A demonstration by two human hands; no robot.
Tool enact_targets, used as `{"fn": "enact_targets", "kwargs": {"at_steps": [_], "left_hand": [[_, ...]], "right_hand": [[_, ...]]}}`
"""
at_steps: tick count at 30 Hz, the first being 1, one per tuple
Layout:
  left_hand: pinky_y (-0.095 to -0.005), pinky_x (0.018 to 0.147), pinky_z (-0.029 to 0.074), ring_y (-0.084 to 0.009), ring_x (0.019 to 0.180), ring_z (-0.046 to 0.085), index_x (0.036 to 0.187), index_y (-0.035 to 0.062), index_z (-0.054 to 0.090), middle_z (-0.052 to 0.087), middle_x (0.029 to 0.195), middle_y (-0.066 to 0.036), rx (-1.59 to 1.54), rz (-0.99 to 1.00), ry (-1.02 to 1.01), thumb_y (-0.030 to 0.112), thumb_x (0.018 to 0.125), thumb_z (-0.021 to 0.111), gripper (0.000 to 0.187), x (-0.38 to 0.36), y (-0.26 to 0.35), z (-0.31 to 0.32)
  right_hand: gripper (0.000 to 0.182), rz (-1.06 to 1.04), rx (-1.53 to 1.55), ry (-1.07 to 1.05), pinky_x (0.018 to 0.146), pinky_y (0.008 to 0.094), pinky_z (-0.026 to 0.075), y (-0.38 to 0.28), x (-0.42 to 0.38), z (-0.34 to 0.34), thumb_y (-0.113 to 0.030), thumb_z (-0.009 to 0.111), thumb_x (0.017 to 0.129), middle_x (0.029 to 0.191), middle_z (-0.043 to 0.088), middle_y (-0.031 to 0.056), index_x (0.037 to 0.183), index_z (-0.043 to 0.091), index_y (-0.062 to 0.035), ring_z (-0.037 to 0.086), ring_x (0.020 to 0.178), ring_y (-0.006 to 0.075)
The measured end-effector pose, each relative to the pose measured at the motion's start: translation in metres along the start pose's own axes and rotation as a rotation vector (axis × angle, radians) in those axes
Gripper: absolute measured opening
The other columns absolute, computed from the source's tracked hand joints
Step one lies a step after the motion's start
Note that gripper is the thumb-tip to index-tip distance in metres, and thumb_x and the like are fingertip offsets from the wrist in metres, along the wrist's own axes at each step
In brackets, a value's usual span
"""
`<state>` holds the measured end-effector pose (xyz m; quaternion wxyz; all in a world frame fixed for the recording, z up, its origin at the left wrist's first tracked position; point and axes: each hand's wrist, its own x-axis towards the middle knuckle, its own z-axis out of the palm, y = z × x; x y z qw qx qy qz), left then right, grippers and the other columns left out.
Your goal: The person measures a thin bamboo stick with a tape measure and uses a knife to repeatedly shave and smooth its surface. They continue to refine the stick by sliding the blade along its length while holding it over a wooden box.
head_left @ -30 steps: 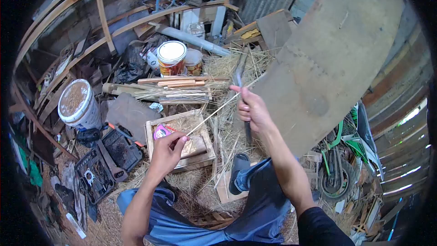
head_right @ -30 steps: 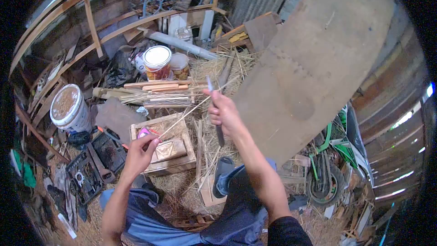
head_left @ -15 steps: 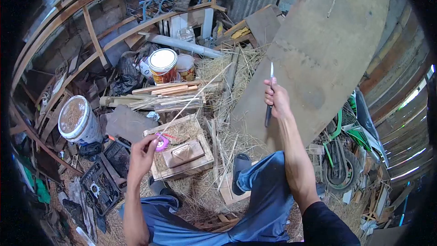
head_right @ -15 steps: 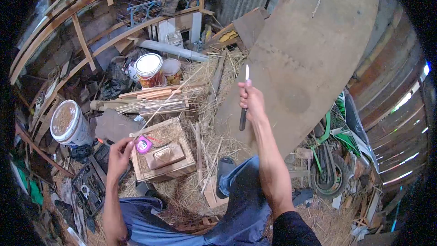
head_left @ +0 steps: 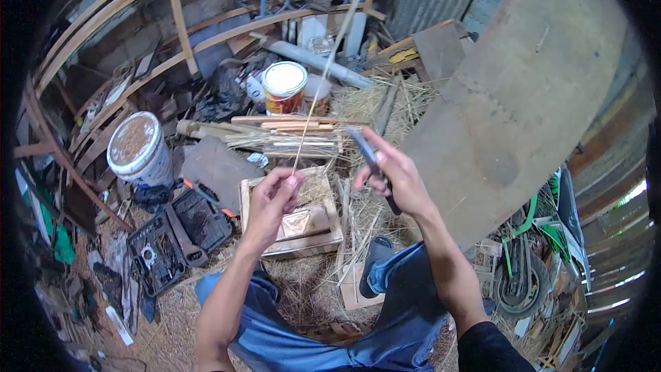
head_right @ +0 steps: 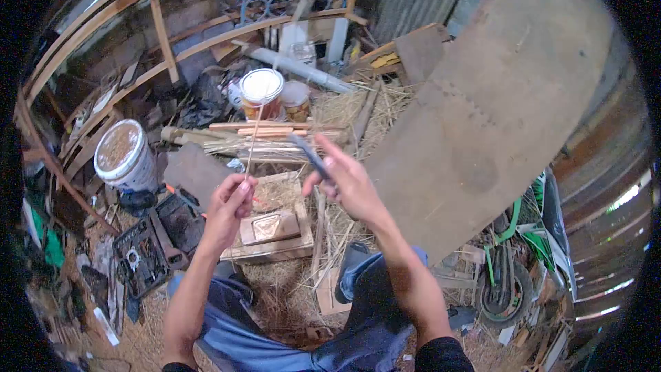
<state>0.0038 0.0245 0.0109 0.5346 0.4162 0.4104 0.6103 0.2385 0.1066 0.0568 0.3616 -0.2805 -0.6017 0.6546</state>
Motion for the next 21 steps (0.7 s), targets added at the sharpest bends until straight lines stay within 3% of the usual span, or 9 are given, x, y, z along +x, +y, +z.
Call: {"fn": "enact_targets", "kwargs": {"at_steps": [2,5,7,8,10,14,16,18,21], "left_hand": [[-0.0186,0.049,0.023,-0.0024,0.058,0.032,0.104,0.0047,0.057,0.044,0.073,0.005,-0.016,0.025,-0.020,0.019,0.092,0.057,0.018,-0.002,0.004,0.003],[-0.0188,0.048,0.024,-0.0019,0.058,0.035,0.107,0.0048,0.057,0.047,0.077,0.005,0.005,0.023,-0.032,0.021,0.091,0.060,0.023,-0.007,0.007,0.007],[-0.0184,0.066,0.041,-0.0030,0.075,0.046,0.111,0.0031,0.056,0.049,0.084,0.003,0.023,0.055,-0.030,0.014,0.090,0.062,0.024,-0.010,0.013,0.015],[-0.0196,0.080,0.042,-0.0055,0.091,0.048,0.113,0.0029,0.053,0.050,0.096,0.000,-0.037,0.057,-0.039,0.009,0.084,0.069,0.033,-0.008,0.006,0.013],[-0.0201,0.080,0.041,-0.0062,0.092,0.048,0.113,0.0033,0.051,0.050,0.098,0.000,-0.016,0.107,-0.028,0.008,0.081,0.072,0.039,-0.006,0.003,0.017],[-0.0201,0.079,0.040,-0.0070,0.092,0.046,0.109,0.0062,0.043,0.048,0.100,-0.002,0.039,0.126,-0.041,0.007,0.073,0.079,0.050,-0.001,0.006,0.019],[-0.0198,0.077,0.040,-0.0066,0.090,0.046,0.107,0.0069,0.041,0.048,0.099,-0.002,0.016,0.122,-0.057,0.007,0.074,0.079,0.050,0.001,0.005,0.020],[-0.0174,0.068,0.038,-0.0022,0.082,0.045,0.102,0.0089,0.040,0.047,0.094,0.001,-0.011,0.107,-0.054,0.005,0.074,0.077,0.046,0.000,0.006,0.021],[-0.0182,0.072,0.039,-0.0043,0.086,0.045,0.105,0.0083,0.038,0.048,0.097,-0.002,-0.034,0.055,-0.090,0.004,0.080,0.071,0.042,-0.003,0.010,0.018]], "right_hand": [[0.054,-0.008,-0.129,-0.210,0.059,0.0180,0.041,0.000,-0.007,0.024,-0.025,0.032,0.100,0.080,0.064,0.0093,0.147,0.015,-0.0057,0.047,0.058,0.0073],[0.053,0.039,-0.210,-0.273,0.067,0.0215,0.046,-0.004,-0.017,0.050,-0.021,0.032,0.100,0.079,0.064,0.0091,0.148,0.014,-0.0076,0.058,0.068,0.0093],[0.052,0.052,-0.188,-0.303,0.077,0.0281,0.048,0.004,-0.016,0.056,-0.013,0.032,0.099,0.083,0.065,0.0104,0.148,0.016,-0.0084,0.065,0.077,0.0148],[0.053,-0.014,-0.308,-0.307,0.080,0.0305,0.048,0.003,-0.016,0.060,-0.010,0.032,0.098,0.092,0.064,0.0126,0.148,0.017,-0.0080,0.066,0.076,0.0172],[0.055,-0.178,-0.495,-0.323,0.082,0.0346,0.048,0.012,-0.012,0.060,-0.004,0.033,0.095,0.118,0.057,0.0177,0.147,0.016,-0.0059,0.068,0.075,0.0228],[0.057,-0.128,-0.467,-0.360,0.081,0.0346,0.048,0.007,-0.011,0.063,-0.005,0.034,0.095,0.121,0.054,0.0195,0.147,0.013,-0.0052,0.068,0.075,0.0208],[0.056,-0.053,-0.408,-0.386,0.075,0.0294,0.048,0.008,-0.011,0.067,-0.013,0.037,0.097,0.144,0.037,0.0122,0.148,0.014,-0.0050,0.063,0.081,0.0136],[0.057,-0.062,-0.376,-0.387,0.073,0.0280,0.047,0.012,-0.010,0.068,-0.014,0.038,0.097,0.144,0.036,0.0121,0.148,0.012,-0.0051,0.063,0.080,0.0127],[0.060,0.021,-0.226,-0.412,0.067,0.0243,0.046,0.015,-0.010,0.068,-0.017,0.040,0.098,0.144,0.036,0.0109,0.148,0.010,-0.0060,0.063,0.078,0.0112]]}}
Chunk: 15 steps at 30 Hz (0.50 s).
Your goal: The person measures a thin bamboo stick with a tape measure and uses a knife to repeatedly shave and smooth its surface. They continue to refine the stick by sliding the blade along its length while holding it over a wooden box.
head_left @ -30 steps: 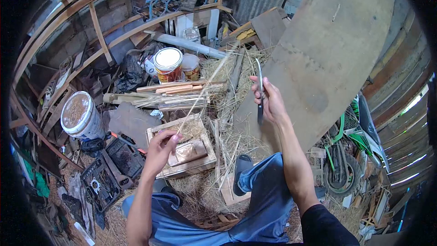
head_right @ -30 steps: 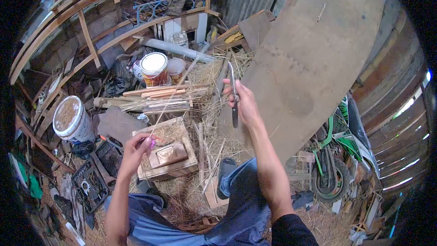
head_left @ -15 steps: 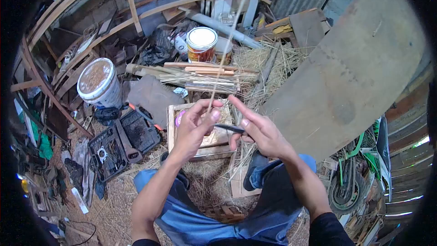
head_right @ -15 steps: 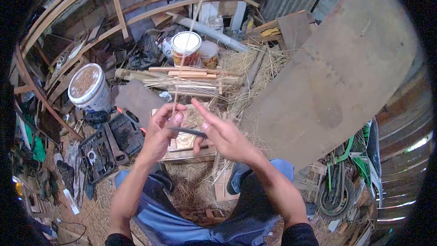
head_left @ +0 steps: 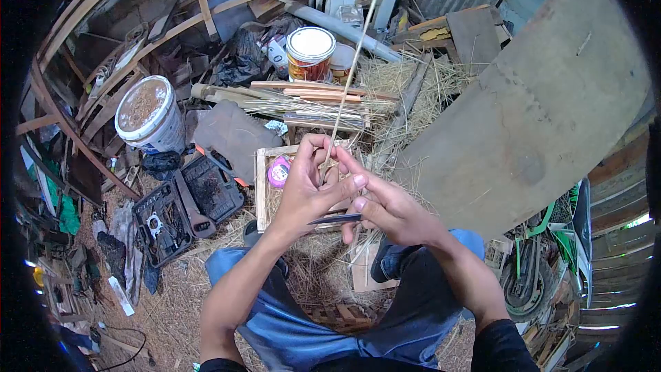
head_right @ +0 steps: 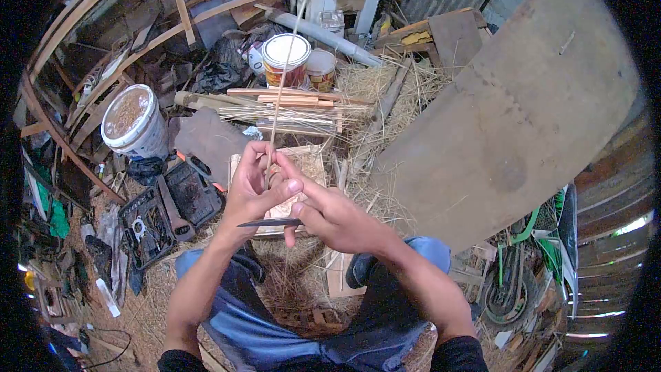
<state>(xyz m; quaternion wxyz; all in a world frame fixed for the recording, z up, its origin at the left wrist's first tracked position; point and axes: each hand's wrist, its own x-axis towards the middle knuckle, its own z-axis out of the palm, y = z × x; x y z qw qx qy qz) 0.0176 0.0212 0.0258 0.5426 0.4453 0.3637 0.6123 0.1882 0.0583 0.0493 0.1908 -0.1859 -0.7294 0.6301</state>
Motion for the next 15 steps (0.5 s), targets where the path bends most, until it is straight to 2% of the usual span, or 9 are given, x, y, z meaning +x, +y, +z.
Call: {"fn": "enact_targets", "kwargs": {"at_steps": [1,4,5,7,15], "left_hand": [[-0.0182,0.072,0.039,-0.0043,0.086,0.045,0.105,0.0083,0.038,0.048,0.097,-0.002,0.000,-0.002,0.000,0.004,0.080,0.071,0.042,0.000,0.001,-0.001],[-0.0181,0.069,0.039,-0.0037,0.084,0.047,0.105,0.0082,0.037,0.049,0.097,-0.003,-0.026,0.034,0.013,0.003,0.084,0.066,0.036,0.000,0.002,-0.001],[-0.0180,0.068,0.040,-0.0032,0.081,0.047,0.106,0.0081,0.037,0.049,0.097,-0.003,-0.016,0.060,0.020,0.003,0.084,0.065,0.035,0.000,0.003,0.000],[-0.0178,0.066,0.040,-0.0027,0.079,0.048,0.106,0.0081,0.037,0.049,0.097,-0.002,-0.006,0.088,0.027,0.003,0.085,0.064,0.035,-0.001,0.003,0.001],[-0.0168,0.064,0.039,-0.0020,0.078,0.047,0.103,0.0085,0.037,0.049,0.096,-0.002,-0.005,0.112,0.012,0.003,0.085,0.065,0.034,-0.003,0.001,0.000]], "right_hand": [[0.061,0.060,0.130,-0.035,0.063,0.0221,0.044,0.000,0.000,0.000,-0.019,0.041,0.098,0.142,0.037,0.0098,0.148,0.010,-0.0068,0.063,0.077,0.0105],[0.062,0.052,0.187,-0.033,0.056,0.0186,0.040,-0.011,-0.002,-0.001,-0.022,0.042,0.098,0.136,0.042,0.0079,0.149,0.010,-0.0097,0.062,0.073,0.0098],[0.062,0.052,0.186,-0.033,0.056,0.0186,0.040,-0.010,-0.002,0.000,-0.022,0.042,0.098,0.136,0.042,0.0079,0.149,0.010,-0.0097,0.062,0.073,0.0098],[0.059,0.061,0.177,-0.041,0.056,0.0218,0.041,-0.007,-0.001,0.001,-0.009,0.036,0.097,0.129,0.047,0.0065,0.149,0.009,-0.0126,0.058,0.068,0.0072],[0.060,0.067,0.159,-0.064,0.055,0.0210,0.039,-0.005,-0.001,0.000,-0.015,0.039,0.098,0.123,0.050,0.0048,0.149,0.009,-0.0127,0.057,0.068,0.0069]]}}
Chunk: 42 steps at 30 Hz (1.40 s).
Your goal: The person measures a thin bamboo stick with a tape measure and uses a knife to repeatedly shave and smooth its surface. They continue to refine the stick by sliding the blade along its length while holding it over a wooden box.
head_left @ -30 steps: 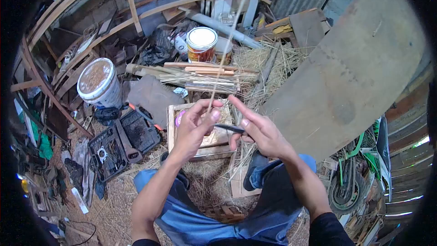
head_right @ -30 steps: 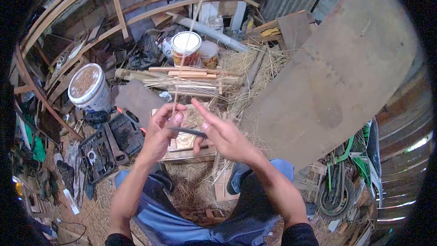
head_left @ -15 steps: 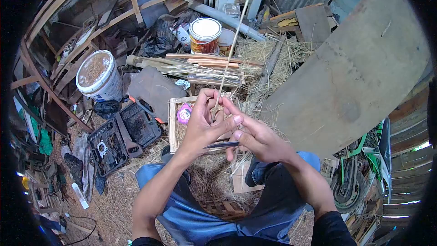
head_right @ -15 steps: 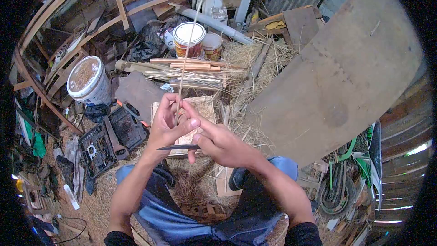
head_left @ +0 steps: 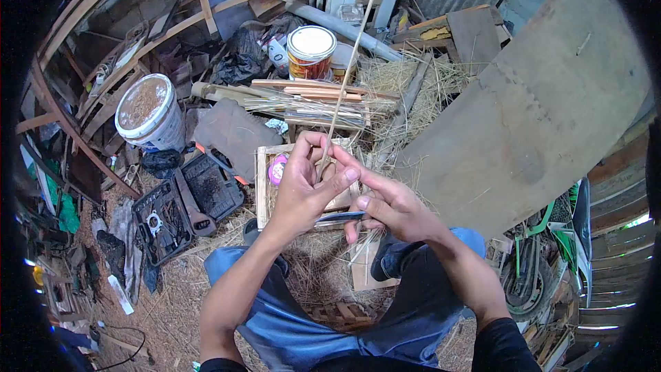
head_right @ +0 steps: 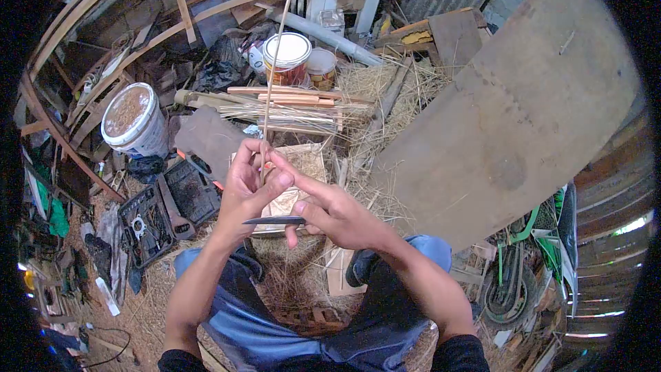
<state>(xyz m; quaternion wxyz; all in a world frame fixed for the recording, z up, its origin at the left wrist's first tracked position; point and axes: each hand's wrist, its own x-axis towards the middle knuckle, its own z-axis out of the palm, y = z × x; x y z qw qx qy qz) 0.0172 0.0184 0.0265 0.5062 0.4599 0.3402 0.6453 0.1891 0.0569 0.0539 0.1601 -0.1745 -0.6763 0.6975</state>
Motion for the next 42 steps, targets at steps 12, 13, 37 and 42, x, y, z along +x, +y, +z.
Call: {"fn": "enact_targets", "kwargs": {"at_steps": [12,13,37,42], "left_hand": [[-0.0185,0.067,0.038,-0.0026,0.080,0.045,0.104,0.0077,0.039,0.047,0.096,-0.002,-0.015,-0.015,-0.045,0.004,0.086,0.063,0.030,-0.001,0.005,-0.001],[-0.0185,0.067,0.038,-0.0026,0.080,0.045,0.104,0.0077,0.039,0.047,0.096,-0.002,-0.015,-0.015,-0.046,0.004,0.086,0.063,0.030,0.000,0.005,-0.002],[-0.0256,0.080,0.045,-0.0096,0.087,0.055,0.106,0.0038,0.061,0.061,0.094,-0.003,-0.057,-0.031,0.185,0.019,0.091,0.062,0.022,0.016,-0.028,-0.019],[-0.0252,0.077,0.047,-0.0098,0.083,0.057,0.104,0.0031,0.062,0.063,0.094,-0.003,0.219,0.069,0.317,0.016,0.090,0.062,0.019,0.021,-0.003,-0.033]], "right_hand": [[0.055,-0.030,-0.044,0.048,0.059,0.0209,0.043,-0.005,-0.002,0.001,-0.008,0.038,0.095,0.127,0.051,0.0092,0.147,0.022,-0.0117,0.059,0.069,0.0085],[0.052,-0.028,-0.050,0.070,0.058,0.0200,0.043,-0.006,-0.003,0.000,-0.009,0.038,0.096,0.120,0.057,0.0102,0.146,0.026,-0.0102,0.059,0.069,0.0085],[0.025,-0.113,-0.507,0.600,0.069,0.0259,0.045,0.037,0.025,0.002,-0.018,0.066,0.086,0.082,0.061,0.0028,0.104,0.060,-0.0013,0.055,0.076,0.0089],[0.018,0.009,-0.519,0.570,0.066,0.0279,0.045,0.062,0.027,-0.010,-0.017,0.065,0.086,0.079,0.064,0.0077,0.093,0.065,-0.0004,0.054,0.071,0.0106]]}}
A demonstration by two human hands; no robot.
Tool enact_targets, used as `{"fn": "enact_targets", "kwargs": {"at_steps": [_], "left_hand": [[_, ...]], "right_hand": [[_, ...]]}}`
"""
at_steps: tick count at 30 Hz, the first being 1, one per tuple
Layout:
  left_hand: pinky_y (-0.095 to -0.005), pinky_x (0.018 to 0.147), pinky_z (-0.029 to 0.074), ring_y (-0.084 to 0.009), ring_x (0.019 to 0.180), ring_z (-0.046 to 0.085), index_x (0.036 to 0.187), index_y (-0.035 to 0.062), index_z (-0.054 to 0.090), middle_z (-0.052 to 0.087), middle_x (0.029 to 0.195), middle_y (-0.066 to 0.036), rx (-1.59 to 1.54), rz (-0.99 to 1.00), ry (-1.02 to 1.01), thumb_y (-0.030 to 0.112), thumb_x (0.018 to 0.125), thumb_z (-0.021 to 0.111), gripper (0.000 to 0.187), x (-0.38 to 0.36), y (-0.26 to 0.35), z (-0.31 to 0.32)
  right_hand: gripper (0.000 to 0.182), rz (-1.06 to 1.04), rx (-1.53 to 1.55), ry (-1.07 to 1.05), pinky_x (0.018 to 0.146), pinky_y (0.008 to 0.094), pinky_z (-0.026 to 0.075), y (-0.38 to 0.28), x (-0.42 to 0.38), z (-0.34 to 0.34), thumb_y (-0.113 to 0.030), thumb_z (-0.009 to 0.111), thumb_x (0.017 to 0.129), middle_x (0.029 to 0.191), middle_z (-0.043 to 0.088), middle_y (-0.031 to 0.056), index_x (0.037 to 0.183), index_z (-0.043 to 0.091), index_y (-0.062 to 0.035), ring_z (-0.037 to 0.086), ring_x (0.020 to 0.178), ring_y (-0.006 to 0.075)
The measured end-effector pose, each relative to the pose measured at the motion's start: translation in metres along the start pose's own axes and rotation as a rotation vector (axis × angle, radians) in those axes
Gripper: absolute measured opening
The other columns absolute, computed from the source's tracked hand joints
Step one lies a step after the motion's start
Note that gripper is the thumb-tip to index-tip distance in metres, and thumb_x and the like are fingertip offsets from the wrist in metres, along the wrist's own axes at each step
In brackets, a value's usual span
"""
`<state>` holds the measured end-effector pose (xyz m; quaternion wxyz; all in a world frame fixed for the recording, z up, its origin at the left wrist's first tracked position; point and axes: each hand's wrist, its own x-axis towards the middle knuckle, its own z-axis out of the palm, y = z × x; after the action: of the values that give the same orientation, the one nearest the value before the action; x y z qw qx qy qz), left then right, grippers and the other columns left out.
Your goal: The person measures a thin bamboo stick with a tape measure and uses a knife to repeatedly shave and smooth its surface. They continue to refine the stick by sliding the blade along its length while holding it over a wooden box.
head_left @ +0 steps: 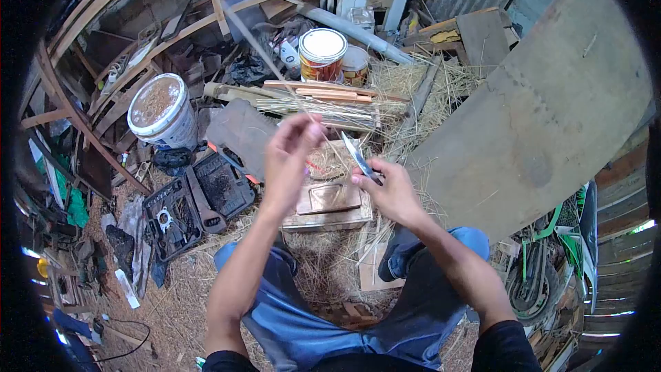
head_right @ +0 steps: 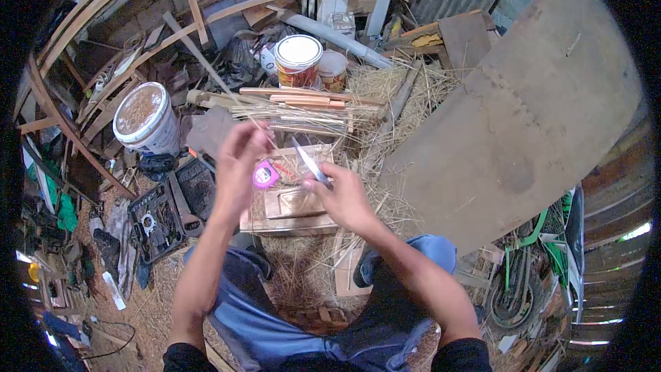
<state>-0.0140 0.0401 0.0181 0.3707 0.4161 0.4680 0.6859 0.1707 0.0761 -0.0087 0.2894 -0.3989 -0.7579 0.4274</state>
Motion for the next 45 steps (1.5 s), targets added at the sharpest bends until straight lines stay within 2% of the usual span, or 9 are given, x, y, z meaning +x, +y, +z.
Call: {"fn": "enact_targets", "kwargs": {"at_steps": [7,9,17,19,29,31,33,39,45], "left_hand": [[-0.0235,0.072,0.050,-0.0097,0.078,0.061,0.098,-0.0017,0.061,0.064,0.088,-0.004,0.113,0.154,-0.022,0.007,0.089,0.061,0.013,0.010,-0.029,-0.023],[-0.0230,0.072,0.051,-0.0099,0.078,0.062,0.096,-0.0022,0.062,0.064,0.086,-0.005,0.206,0.144,-0.051,0.005,0.088,0.062,0.011,0.004,-0.042,-0.015],[-0.0242,0.069,0.053,-0.0126,0.080,0.065,0.098,-0.0041,0.061,0.065,0.086,-0.008,0.312,0.227,-0.059,0.005,0.089,0.061,0.013,-0.002,-0.056,-0.003],[-0.0242,0.070,0.052,-0.0126,0.081,0.065,0.097,-0.0040,0.061,0.065,0.085,-0.007,0.364,0.197,-0.087,0.005,0.089,0.060,0.012,-0.008,-0.056,-0.001],[-0.0260,0.076,0.050,-0.0128,0.082,0.062,0.097,-0.0037,0.059,0.064,0.089,-0.008,0.550,0.106,-0.076,0.008,0.092,0.057,0.013,-0.048,-0.073,-0.017],[-0.0265,0.075,0.050,-0.0127,0.082,0.062,0.097,-0.0043,0.059,0.064,0.089,-0.008,0.662,0.084,-0.149,0.008,0.092,0.057,0.013,-0.056,-0.080,-0.019],[-0.0265,0.075,0.051,-0.0130,0.082,0.063,0.097,-0.0050,0.060,0.065,0.088,-0.009,0.645,0.095,-0.135,0.007,0.092,0.058,0.013,-0.056,-0.081,-0.016],[-0.0275,0.073,0.054,-0.0130,0.082,0.064,0.096,-0.0050,0.062,0.066,0.088,-0.010,0.650,0.174,-0.191,0.003,0.090,0.058,0.011,-0.053,-0.082,-0.002],[-0.0260,0.071,0.054,-0.0119,0.081,0.064,0.094,-0.0048,0.062,0.067,0.085,-0.009,0.642,0.188,-0.196,0.003,0.089,0.060,0.010,-0.056,-0.082,-0.002]], "right_hand": [[0.017,-0.160,-0.154,-0.076,0.058,0.0322,0.046,0.092,0.006,0.030,-0.013,0.059,0.088,0.071,0.062,0.0090,0.095,0.065,0.0009,0.056,0.060,0.0142],[0.020,-0.148,-0.106,-0.033,0.074,0.0391,0.050,0.123,0.002,0.028,-0.014,0.057,0.088,0.090,0.066,0.0183,0.101,0.062,0.0012,0.065,0.080,0.0314],[0.031,0.452,-0.259,0.119,0.048,0.0338,0.050,0.122,-0.052,0.033,-0.019,0.040,0.096,0.069,0.058,0.0136,0.117,0.048,0.0030,0.062,0.063,0.0205],[0.034,0.576,0.321,0.139,0.065,0.0441,0.050,0.117,-0.067,0.051,-0.023,0.044,0.093,0.077,0.062,0.0216,0.114,0.049,0.0033,0.063,0.070,0.0341],[0.030,0.613,0.566,0.194,0.065,0.0488,0.046,0.078,-0.064,0.081,-0.023,0.048,0.094,0.068,0.060,0.0225,0.108,0.049,0.0035,0.062,0.067,0.0396],[0.023,0.297,0.227,0.249,0.054,0.0491,0.044,0.077,-0.054,0.091,-0.020,0.045,0.096,0.064,0.058,0.0219,0.099,0.046,0.0027,0.061,0.060,0.0386],[0.025,0.299,0.204,0.195,0.041,0.0385,0.042,0.070,-0.051,0.100,-0.019,0.041,0.098,0.060,0.057,0.0150,0.102,0.048,0.0048,0.055,0.045,0.0234],[0.025,0.170,0.118,0.256,0.048,0.0539,0.042,0.059,-0.057,0.107,-0.019,0.041,0.097,0.057,0.054,0.0288,0.098,0.040,0.0052,0.058,0.058,0.0479],[0.015,0.167,-0.012,0.219,0.053,0.0515,0.049,0.071,-0.059,0.110,-0.004,0.040,0.088,0.063,0.058,0.0301,0.098,0.041,0.0076,0.062,0.061,0.0449]]}}
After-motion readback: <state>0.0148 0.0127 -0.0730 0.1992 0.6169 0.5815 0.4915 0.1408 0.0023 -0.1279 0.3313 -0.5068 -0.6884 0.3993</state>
